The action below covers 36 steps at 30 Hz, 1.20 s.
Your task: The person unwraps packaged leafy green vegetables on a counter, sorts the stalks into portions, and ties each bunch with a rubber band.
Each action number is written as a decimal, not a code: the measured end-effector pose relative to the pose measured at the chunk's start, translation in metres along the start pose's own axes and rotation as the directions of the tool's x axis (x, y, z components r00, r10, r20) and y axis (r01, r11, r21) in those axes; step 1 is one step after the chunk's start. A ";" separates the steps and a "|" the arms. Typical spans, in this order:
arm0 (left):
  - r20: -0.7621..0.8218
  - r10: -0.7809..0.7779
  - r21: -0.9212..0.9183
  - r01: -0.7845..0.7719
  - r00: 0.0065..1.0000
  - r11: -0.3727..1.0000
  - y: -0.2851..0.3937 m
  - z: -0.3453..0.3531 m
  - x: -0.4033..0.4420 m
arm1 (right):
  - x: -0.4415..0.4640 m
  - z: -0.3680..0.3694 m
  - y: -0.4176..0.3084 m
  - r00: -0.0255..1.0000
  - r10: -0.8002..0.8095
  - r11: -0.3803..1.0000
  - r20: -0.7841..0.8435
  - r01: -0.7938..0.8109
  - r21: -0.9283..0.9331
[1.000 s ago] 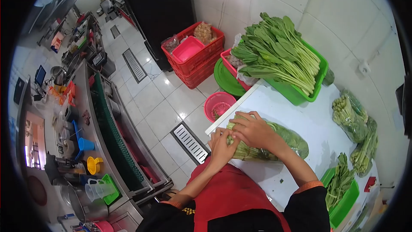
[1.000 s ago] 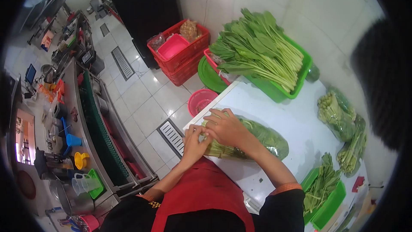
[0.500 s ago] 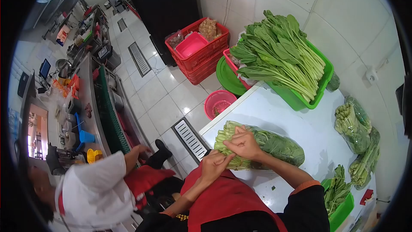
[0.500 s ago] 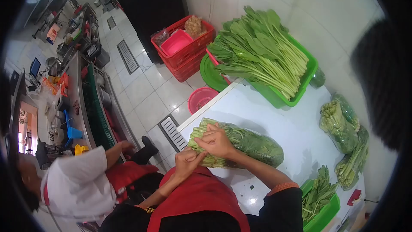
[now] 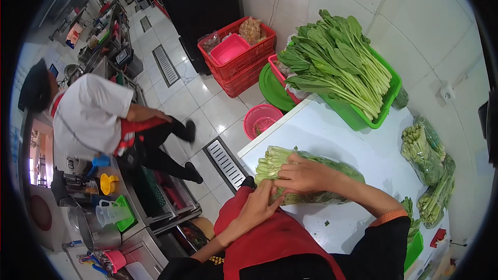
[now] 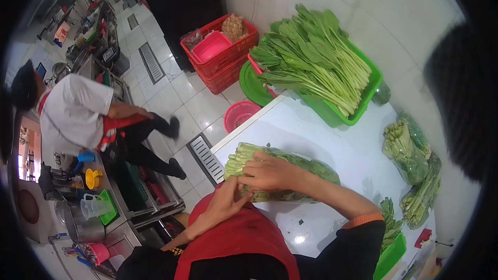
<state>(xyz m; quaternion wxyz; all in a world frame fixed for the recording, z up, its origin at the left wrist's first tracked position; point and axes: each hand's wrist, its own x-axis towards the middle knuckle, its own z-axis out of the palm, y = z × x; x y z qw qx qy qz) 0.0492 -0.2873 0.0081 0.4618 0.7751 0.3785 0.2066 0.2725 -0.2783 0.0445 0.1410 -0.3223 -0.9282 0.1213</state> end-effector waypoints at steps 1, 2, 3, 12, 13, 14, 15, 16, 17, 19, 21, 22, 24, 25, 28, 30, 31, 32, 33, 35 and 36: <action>-0.011 0.072 0.059 -0.071 0.997 0.996 -0.006 0.007 -0.002 | 0.000 -0.003 0.000 0.996 -0.041 0.983 0.080 0.054 -0.175; -0.018 0.143 0.121 -0.140 0.989 0.983 -0.012 0.010 -0.004 | 0.000 -0.003 0.002 0.996 -0.045 0.983 0.081 0.058 -0.176; -0.024 0.144 0.121 -0.140 0.989 0.983 -0.017 0.011 -0.005 | -0.001 -0.001 0.006 0.989 -0.077 0.980 0.128 0.099 -0.171; 0.173 0.289 0.083 -0.306 0.941 0.948 -0.053 0.001 -0.008 | -0.018 -0.014 0.034 0.991 0.000 0.965 0.130 -0.034 0.261; 0.177 0.310 0.046 -0.323 0.934 0.945 -0.057 0.000 -0.010 | -0.021 -0.014 0.036 0.993 0.017 0.940 0.118 -0.056 0.336; 0.182 0.331 0.008 -0.338 0.926 0.941 -0.062 -0.001 -0.014 | -0.032 -0.016 0.045 0.993 0.018 0.939 0.115 -0.056 0.339; 0.183 0.329 0.007 -0.336 0.926 0.942 -0.072 -0.003 -0.022 | -0.048 -0.022 0.062 0.990 0.128 0.931 0.063 -0.142 0.337; 0.193 0.302 -0.030 -0.302 0.934 0.953 -0.083 -0.004 -0.034 | -0.056 -0.028 0.075 0.971 0.241 0.911 0.013 -0.231 0.341; 0.215 0.275 -0.071 -0.266 0.937 0.961 -0.089 -0.004 -0.042 | -0.056 -0.030 0.081 0.961 0.276 0.859 0.019 -0.255 0.444; 0.202 0.306 -0.044 -0.304 0.930 0.952 -0.073 -0.009 -0.029 | -0.055 -0.025 0.083 0.951 0.308 0.809 -0.024 -0.249 0.532; 0.186 0.354 -0.025 -0.355 0.917 0.934 -0.051 -0.005 -0.018 | -0.040 -0.020 0.060 0.942 0.329 0.821 -0.071 -0.248 0.514; 0.080 0.324 -0.098 -0.316 0.943 0.944 -0.035 -0.002 -0.013 | -0.030 -0.025 0.046 0.960 0.277 0.847 -0.047 -0.221 0.484; -0.019 0.289 -0.169 -0.288 0.957 0.943 -0.024 0.010 -0.009 | -0.031 -0.027 0.038 0.973 0.230 0.873 -0.031 -0.192 0.449; -0.018 0.157 -0.261 -0.156 0.987 0.953 -0.027 0.019 -0.012 | -0.034 -0.024 0.038 0.979 0.194 0.923 0.063 -0.204 0.328; 0.041 0.050 -0.398 -0.030 0.998 0.917 -0.038 0.033 -0.010 | -0.035 -0.020 0.030 0.977 0.144 0.977 0.157 -0.166 0.136; 0.139 -0.089 -0.310 0.129 0.986 0.942 -0.039 0.035 -0.008 | -0.037 -0.018 0.023 0.980 0.113 0.988 0.167 -0.129 0.089; 0.149 -0.088 -0.310 0.131 0.985 0.942 -0.035 0.035 -0.007 | -0.037 -0.021 0.024 0.978 0.025 0.998 0.209 -0.035 0.046; 0.136 -0.008 -0.190 0.034 0.991 0.981 -0.029 0.036 -0.005 | -0.038 -0.024 0.025 0.965 -0.062 0.998 0.254 0.062 0.007; 0.134 0.074 -0.067 -0.065 0.988 0.996 -0.021 0.036 -0.003 | -0.041 -0.026 0.025 0.966 -0.054 0.999 0.252 0.054 0.010; 0.224 0.058 0.016 -0.063 0.973 0.998 -0.004 0.032 0.000 | -0.045 -0.030 0.027 0.968 0.005 0.997 0.249 -0.025 0.078; 0.302 0.035 0.099 -0.068 0.953 0.993 0.001 0.032 0.001 | -0.048 -0.038 0.027 0.969 0.011 0.997 0.249 -0.031 0.076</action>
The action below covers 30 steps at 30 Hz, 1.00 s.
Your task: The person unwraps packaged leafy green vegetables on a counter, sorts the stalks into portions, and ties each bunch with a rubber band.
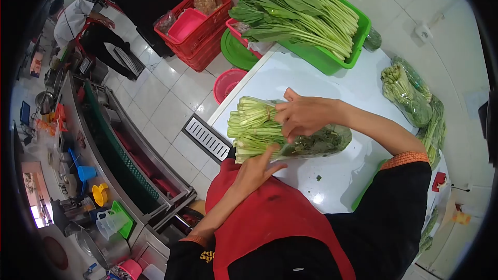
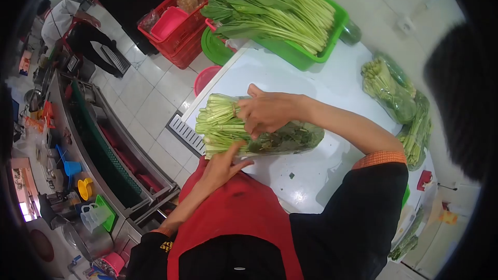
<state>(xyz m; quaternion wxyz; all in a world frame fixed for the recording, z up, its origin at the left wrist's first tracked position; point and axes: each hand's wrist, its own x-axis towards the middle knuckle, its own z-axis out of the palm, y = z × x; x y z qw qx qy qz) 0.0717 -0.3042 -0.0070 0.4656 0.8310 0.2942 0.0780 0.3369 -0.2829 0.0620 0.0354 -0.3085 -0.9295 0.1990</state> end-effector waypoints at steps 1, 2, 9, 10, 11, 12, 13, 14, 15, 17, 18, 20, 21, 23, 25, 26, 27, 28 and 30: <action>0.006 0.004 0.001 -0.004 1.000 1.000 -0.014 0.003 -0.002 | -0.007 -0.009 0.000 0.999 0.036 0.998 -0.005 -0.035 0.045; 0.027 0.252 0.008 -0.252 0.967 0.968 -0.042 0.007 -0.007 | -0.015 -0.017 0.004 0.998 0.069 0.994 -0.005 -0.069 0.086; 0.085 0.448 0.147 -0.456 0.890 0.878 -0.031 -0.017 -0.003 | -0.070 -0.004 0.018 0.883 0.340 0.926 -0.325 -0.253 0.281; -0.060 0.542 0.109 -0.534 0.838 0.838 -0.022 -0.012 0.002 | -0.059 0.002 0.005 0.880 0.345 0.924 -0.326 -0.257 0.283; -0.056 0.544 0.110 -0.536 0.838 0.837 -0.023 -0.005 0.002 | -0.048 0.008 -0.009 0.908 0.311 0.912 -0.280 -0.203 0.356; 0.003 0.405 -0.088 -0.404 0.914 0.911 -0.029 0.004 0.001 | -0.043 0.011 -0.017 0.933 0.270 0.892 -0.239 -0.149 0.427; 0.091 0.269 -0.268 -0.237 0.959 0.934 -0.033 0.010 0.001 | -0.044 0.017 -0.018 0.931 0.270 0.893 -0.246 -0.147 0.425; 0.095 0.273 -0.263 -0.240 0.957 0.934 -0.034 0.017 0.000 | -0.045 0.027 -0.017 0.949 0.236 0.926 -0.209 -0.155 0.345; 0.072 0.209 -0.338 -0.173 0.975 0.925 -0.030 0.024 0.000 | -0.045 0.028 -0.020 0.964 0.208 0.951 -0.165 -0.161 0.263; 0.059 0.144 -0.415 -0.107 0.988 0.904 -0.024 0.033 0.003 | -0.050 0.022 -0.025 0.949 0.294 0.934 -0.109 -0.262 0.243; 0.034 0.254 -0.212 -0.241 0.967 0.947 -0.015 0.030 0.006 | -0.049 0.017 -0.029 0.929 0.366 0.912 -0.051 -0.348 0.219; 0.018 0.348 0.013 -0.348 0.937 0.937 -0.010 0.033 0.009 | -0.052 0.010 -0.030 0.969 0.245 0.959 -0.015 -0.240 0.154; -0.048 0.412 0.067 -0.409 0.910 0.910 -0.012 0.037 0.012 | -0.052 0.008 -0.027 0.991 0.128 0.988 0.023 -0.130 0.088; -0.114 0.475 0.138 -0.460 0.872 0.877 -0.014 0.041 0.016 | -0.058 0.010 -0.023 0.993 0.114 0.993 0.022 -0.114 0.036; -0.141 0.405 -0.076 -0.418 0.903 0.905 -0.013 0.043 0.015 | -0.057 0.013 -0.024 0.993 0.115 0.993 0.020 -0.114 -0.007; -0.138 0.405 -0.073 -0.418 0.904 0.906 -0.015 0.041 0.015 | -0.058 0.012 -0.024 0.994 0.111 0.993 0.015 -0.112 0.034; -0.105 0.402 -0.166 -0.414 0.910 0.895 -0.020 0.039 0.016 | -0.061 0.012 -0.025 0.993 0.115 0.990 0.009 -0.116 0.076; -0.066 0.403 -0.261 -0.406 0.913 0.876 -0.025 0.037 0.017 | -0.066 0.011 -0.024 0.992 0.129 0.989 0.005 -0.129 0.078; 0.029 0.464 -0.241 -0.444 0.886 0.863 -0.040 0.035 0.013 | -0.080 0.004 -0.012 0.993 0.106 0.991 -0.046 -0.102 0.087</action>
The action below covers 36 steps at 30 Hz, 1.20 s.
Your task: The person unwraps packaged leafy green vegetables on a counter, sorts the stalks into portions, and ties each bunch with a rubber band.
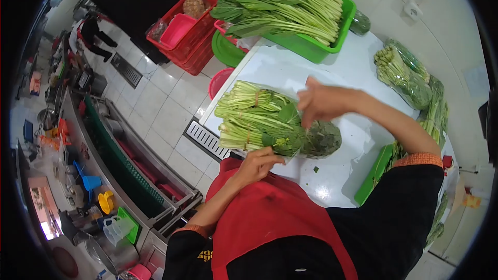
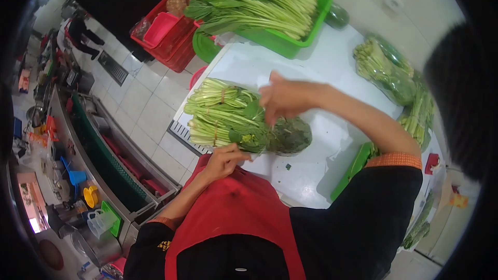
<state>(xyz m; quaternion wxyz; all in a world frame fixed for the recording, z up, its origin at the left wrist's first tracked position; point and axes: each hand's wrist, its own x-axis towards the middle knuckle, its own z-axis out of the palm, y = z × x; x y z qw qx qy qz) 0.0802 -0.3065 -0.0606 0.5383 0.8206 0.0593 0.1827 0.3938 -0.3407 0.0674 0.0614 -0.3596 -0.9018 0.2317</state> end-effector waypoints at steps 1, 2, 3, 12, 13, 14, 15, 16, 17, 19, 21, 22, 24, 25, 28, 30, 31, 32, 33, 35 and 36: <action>0.091 0.031 0.025 -0.033 0.995 0.999 -0.003 -0.002 -0.008 | -0.015 -0.011 0.008 0.991 0.134 0.991 -0.014 -0.133 0.016; 0.098 0.034 0.018 -0.036 0.995 0.999 -0.004 -0.001 -0.016 | -0.035 -0.027 0.015 0.965 0.259 0.965 -0.022 -0.259 0.032; 0.149 0.033 0.044 -0.040 0.988 0.998 -0.005 -0.003 -0.023 | -0.055 -0.040 0.015 0.919 0.393 0.919 -0.001 -0.393 -0.007; 0.210 -0.032 0.027 0.027 0.977 0.999 0.018 0.018 0.010 | -0.028 0.023 -0.038 0.954 0.179 0.978 -0.240 -0.145 0.152; 0.231 -0.080 0.049 0.070 0.970 0.996 0.016 0.022 0.012 | -0.030 0.030 -0.037 0.956 0.192 0.974 -0.220 -0.158 0.164; 0.255 -0.124 0.065 0.111 0.959 0.992 0.015 0.024 0.014 | -0.032 0.034 -0.035 0.957 0.177 0.978 -0.229 -0.145 0.148; 0.248 -0.121 0.077 0.105 0.961 0.992 0.020 0.023 0.016 | -0.034 0.039 -0.034 0.957 0.193 0.979 -0.219 -0.172 0.111; 0.242 -0.140 0.179 0.098 0.960 0.979 0.028 0.023 0.018 | -0.037 0.043 -0.033 0.955 0.211 0.977 -0.207 -0.199 0.076; 0.234 -0.161 0.277 0.093 0.959 0.956 0.033 0.025 0.018 | -0.038 0.046 -0.033 0.960 0.221 0.974 -0.170 -0.225 -0.002; 0.143 -0.114 0.283 0.070 0.983 0.957 0.027 0.037 0.014 | -0.041 0.037 -0.041 0.972 0.187 0.978 -0.140 -0.198 -0.071; 0.043 -0.072 0.306 0.056 0.996 0.950 0.022 0.039 0.015 | -0.043 0.030 -0.042 0.984 0.137 0.978 -0.112 -0.152 -0.142; 0.114 -0.022 0.371 -0.022 0.993 0.928 0.022 0.039 0.015 | -0.048 0.032 -0.040 0.988 0.112 0.980 -0.110 -0.128 -0.153; 0.183 0.021 0.431 -0.099 0.983 0.897 0.020 0.036 0.014 | -0.051 0.034 -0.039 0.991 0.082 0.981 -0.105 -0.099 -0.168; 0.287 0.049 0.467 -0.184 0.957 0.865 0.018 0.034 0.014 | -0.051 0.035 -0.039 0.989 0.082 0.977 -0.120 -0.104 -0.187; 0.490 0.132 0.482 -0.393 0.862 0.783 0.012 0.031 0.012 | -0.070 0.049 -0.012 0.984 0.051 0.976 -0.170 -0.085 -0.199; 0.602 0.220 0.415 -0.535 0.768 0.736 0.003 0.033 0.009 | -0.091 0.041 0.013 0.990 -0.060 0.914 -0.127 0.003 -0.407; 0.649 0.168 0.409 -0.527 0.742 0.745 -0.007 0.033 0.008 | -0.107 0.039 0.025 0.988 -0.031 0.877 -0.154 -0.047 -0.478; 0.695 0.119 0.403 -0.521 0.709 0.753 -0.011 0.040 0.005 | -0.120 0.039 0.039 0.987 -0.053 0.818 -0.149 -0.042 -0.574; 0.723 0.154 0.349 -0.549 0.674 0.760 -0.008 0.046 0.005 | -0.126 0.041 0.043 0.987 -0.026 0.811 -0.158 -0.072 -0.581; 0.722 -0.072 0.523 -0.474 0.688 0.708 -0.001 0.048 0.008 | -0.139 0.050 0.059 0.986 0.065 0.761 -0.153 -0.148 -0.632; 0.741 -0.055 0.502 -0.497 0.669 0.708 -0.004 0.047 0.009 | -0.144 0.056 0.065 0.982 0.095 0.757 -0.163 -0.178 -0.629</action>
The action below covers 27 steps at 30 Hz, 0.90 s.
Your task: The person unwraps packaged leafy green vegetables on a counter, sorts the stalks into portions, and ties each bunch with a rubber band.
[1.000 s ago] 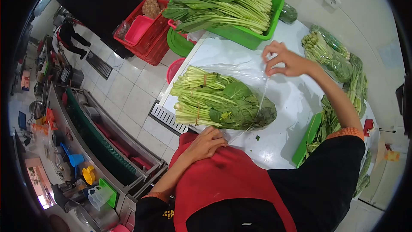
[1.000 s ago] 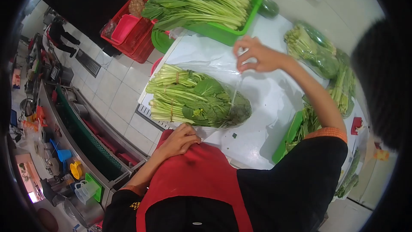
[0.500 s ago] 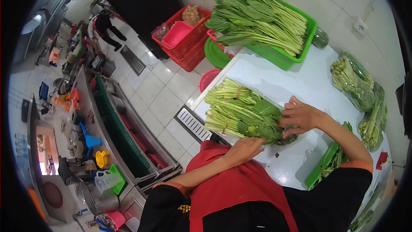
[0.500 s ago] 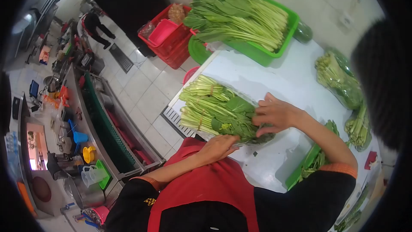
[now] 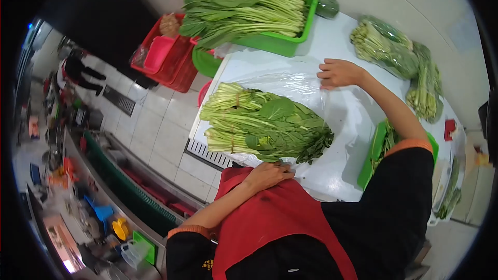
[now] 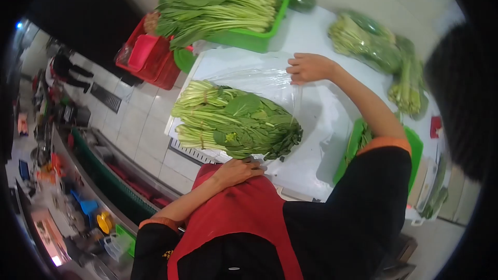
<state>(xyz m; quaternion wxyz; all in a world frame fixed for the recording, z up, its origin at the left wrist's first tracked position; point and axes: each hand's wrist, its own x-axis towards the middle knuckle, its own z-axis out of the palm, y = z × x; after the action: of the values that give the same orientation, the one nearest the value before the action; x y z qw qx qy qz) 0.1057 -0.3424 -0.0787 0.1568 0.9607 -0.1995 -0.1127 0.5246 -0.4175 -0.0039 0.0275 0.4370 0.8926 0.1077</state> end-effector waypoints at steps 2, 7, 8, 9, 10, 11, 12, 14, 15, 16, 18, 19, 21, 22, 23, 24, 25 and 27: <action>-0.125 0.016 0.052 -0.010 0.992 0.999 -0.001 0.008 -0.004 | -0.007 0.015 -0.005 0.991 0.124 0.991 0.051 -0.121 -0.054; -0.265 -0.115 -0.045 0.107 0.958 0.993 0.008 -0.055 -0.035 | 0.010 0.018 -0.069 0.838 0.514 0.759 0.185 -0.544 0.358; -0.287 -0.158 -0.114 0.130 0.945 0.985 0.004 -0.075 -0.044 | 0.015 0.000 -0.084 0.804 0.580 0.663 0.128 -0.558 0.498; -0.371 -0.155 -0.141 0.109 0.916 0.984 -0.010 -0.083 -0.052 | 0.015 -0.018 -0.098 0.792 0.596 0.650 0.132 -0.572 0.500; -0.451 -0.158 -0.166 0.091 0.878 0.982 -0.025 -0.092 -0.061 | 0.016 -0.036 -0.112 0.696 0.711 0.518 0.103 -0.616 0.594; -0.502 -0.191 -0.115 0.153 0.844 0.981 -0.042 -0.103 -0.069 | 0.018 -0.051 -0.126 0.582 0.809 0.377 0.087 -0.626 0.683; -0.554 -0.218 -0.067 0.218 0.804 0.974 -0.059 -0.115 -0.076 | 0.019 -0.065 -0.141 0.571 0.816 0.368 0.085 -0.628 0.686; -0.580 -0.344 -0.062 0.381 0.738 0.922 -0.090 -0.140 -0.087 | 0.017 -0.087 -0.177 0.092 0.943 -0.166 0.319 -0.703 0.692; -0.578 -0.329 -0.054 0.367 0.747 0.929 -0.106 -0.144 -0.092 | 0.017 -0.088 -0.196 0.003 0.900 -0.321 0.435 -0.669 0.670; -0.562 -0.418 -0.224 0.355 0.714 0.908 -0.124 -0.143 -0.095 | 0.018 -0.087 -0.217 -0.078 0.835 -0.468 0.545 -0.622 0.628; -0.531 -0.490 -0.388 0.316 0.691 0.866 -0.152 -0.131 -0.094 | 0.027 -0.066 -0.270 -0.015 0.638 -0.717 0.770 -0.375 0.587; -0.469 -0.479 -0.517 0.209 0.742 0.830 -0.165 -0.119 -0.092 | 0.039 -0.033 -0.304 0.045 0.633 -0.736 0.773 -0.275 0.619; -0.355 -0.512 -0.720 0.121 0.782 0.684 -0.175 -0.104 -0.085 | 0.085 -0.014 -0.346 0.017 0.672 -0.736 0.740 -0.090 0.671; -0.353 -0.505 -0.720 0.116 0.788 0.685 -0.176 -0.099 -0.082 | 0.124 -0.017 -0.346 -0.075 0.698 -0.714 0.712 -0.007 0.700; -0.380 -0.533 -0.710 0.131 0.756 0.692 -0.176 -0.094 -0.081 | 0.148 -0.010 -0.341 -0.084 0.695 -0.717 0.714 0.003 0.697; -0.406 -0.558 -0.699 0.148 0.724 0.700 -0.174 -0.091 -0.081 | 0.168 0.000 -0.335 -0.206 0.741 -0.610 0.639 0.191 0.769; -0.399 -0.545 -0.694 0.146 0.737 0.705 -0.170 -0.088 -0.082 | 0.182 0.005 -0.330 -0.344 0.751 -0.452 0.564 0.355 0.818; -0.436 -0.611 -0.715 0.158 0.661 0.681 -0.159 -0.083 -0.084 | 0.192 0.000 -0.313 -0.405 0.745 -0.402 0.530 0.361 0.842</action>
<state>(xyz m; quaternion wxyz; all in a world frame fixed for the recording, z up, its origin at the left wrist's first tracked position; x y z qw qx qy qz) 0.1097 -0.1471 -0.0437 0.4927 0.8486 0.1387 0.1337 0.1639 -0.4529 -0.0626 -0.7656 0.6042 -0.0824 -0.2048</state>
